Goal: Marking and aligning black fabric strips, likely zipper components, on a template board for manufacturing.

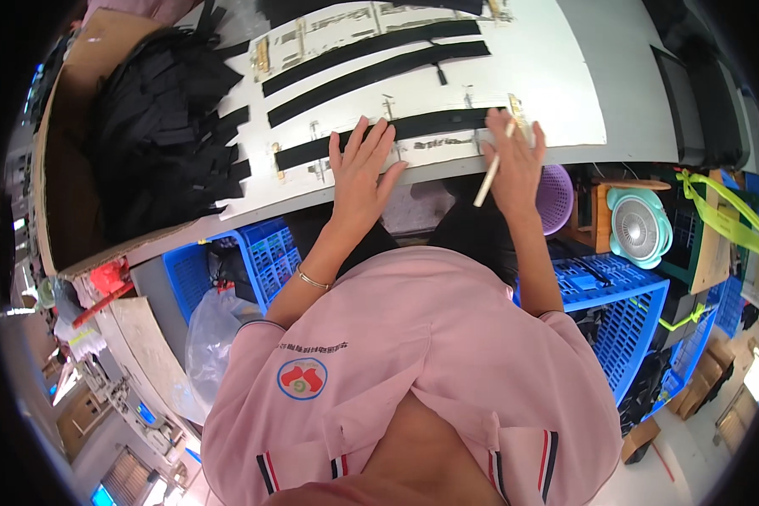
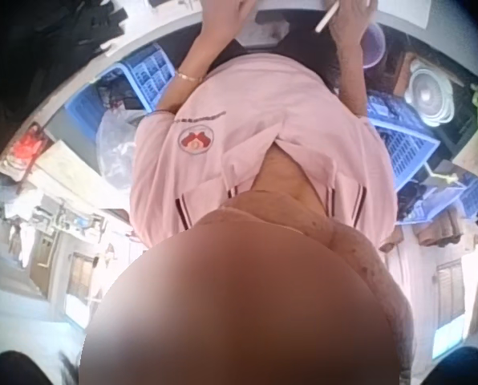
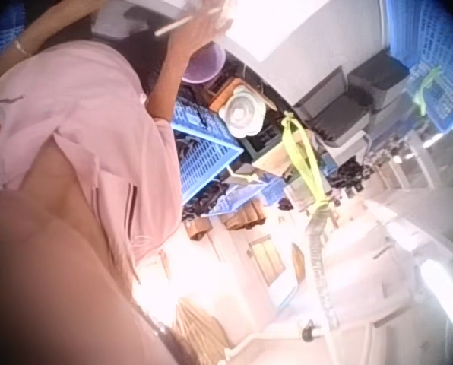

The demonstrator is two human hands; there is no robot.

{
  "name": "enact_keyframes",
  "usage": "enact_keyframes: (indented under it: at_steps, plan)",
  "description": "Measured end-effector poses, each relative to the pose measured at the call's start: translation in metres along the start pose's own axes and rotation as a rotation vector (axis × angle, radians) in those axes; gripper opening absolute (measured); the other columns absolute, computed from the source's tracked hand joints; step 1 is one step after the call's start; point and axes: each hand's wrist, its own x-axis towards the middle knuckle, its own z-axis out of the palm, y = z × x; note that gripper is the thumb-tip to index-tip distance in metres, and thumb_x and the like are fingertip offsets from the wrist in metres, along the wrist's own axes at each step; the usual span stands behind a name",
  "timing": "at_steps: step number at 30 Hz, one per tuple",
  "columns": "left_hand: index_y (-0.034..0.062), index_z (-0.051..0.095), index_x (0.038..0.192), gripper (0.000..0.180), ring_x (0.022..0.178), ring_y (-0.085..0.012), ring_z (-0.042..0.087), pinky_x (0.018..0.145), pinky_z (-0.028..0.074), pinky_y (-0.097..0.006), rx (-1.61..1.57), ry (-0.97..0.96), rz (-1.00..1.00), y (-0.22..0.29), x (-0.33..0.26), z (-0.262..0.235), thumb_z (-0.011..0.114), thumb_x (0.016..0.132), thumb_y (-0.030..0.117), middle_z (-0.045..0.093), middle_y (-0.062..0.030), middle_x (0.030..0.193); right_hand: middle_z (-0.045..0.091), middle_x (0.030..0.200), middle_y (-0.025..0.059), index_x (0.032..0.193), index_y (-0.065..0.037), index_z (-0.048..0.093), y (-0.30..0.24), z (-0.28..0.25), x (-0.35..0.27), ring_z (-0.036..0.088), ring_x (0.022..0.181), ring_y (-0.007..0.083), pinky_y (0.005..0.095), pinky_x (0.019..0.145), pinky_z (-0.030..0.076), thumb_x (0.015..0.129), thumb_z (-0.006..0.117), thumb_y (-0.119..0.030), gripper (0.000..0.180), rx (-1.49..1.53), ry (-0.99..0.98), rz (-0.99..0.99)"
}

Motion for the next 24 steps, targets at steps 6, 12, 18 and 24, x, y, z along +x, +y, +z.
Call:
enact_keyframes:
  at_steps: [6,12,18,24]
  plan:
    - [0.0049,0.055,0.144,0.056,0.147,-0.0339,0.039,0.119,0.006,-0.068,0.153,0.021,-0.15,-0.021,-0.037,-0.025,0.069,0.096,0.031,0.052,-0.0116,0.152,0.068,0.135,0.0071,0.138,-0.009,0.06,0.017,0.007,-0.008,0.059,0.134,0.0219,0.0489,0.12,0.028,0.094,0.068,-0.006,0.045,-0.015,0.009,0.01]
    - [0.0082,0.052,0.149,0.059,0.15,-0.0328,0.036,0.12,0.002,-0.065,0.227,0.096,-0.331,-0.05,-0.058,-0.05,0.069,0.096,0.029,0.048,-0.0124,0.156,0.067,0.137,0.0054,0.14,-0.01,0.059,0.016,0.003,-0.005,0.057,0.135,0.0217,0.0464,0.12,0.028,0.1,0.063,-0.009,0.04,-0.007,-0.024,0.013]
    - [0.0067,0.054,0.147,0.061,0.147,-0.0321,0.041,0.123,0.009,-0.058,0.124,0.157,-0.274,-0.056,-0.06,-0.046,0.073,0.093,0.027,0.051,-0.0134,0.153,0.069,0.131,0.0097,0.138,-0.01,0.061,-0.021,-0.016,0.022,0.061,0.127,0.0252,0.0442,0.118,0.033,0.102,0.058,-0.007,0.037,0.133,-0.019,0.139]
    - [0.0072,0.055,0.146,0.059,0.148,-0.0302,0.041,0.123,0.011,-0.056,0.179,0.151,-0.261,-0.057,-0.06,-0.045,0.073,0.093,0.028,0.052,-0.0126,0.153,0.074,0.111,0.0116,0.129,0.0,0.066,-0.104,0.003,0.055,0.069,0.098,0.0167,0.029,0.09,0.053,0.106,0.054,-0.018,0.031,0.909,-0.187,0.349]
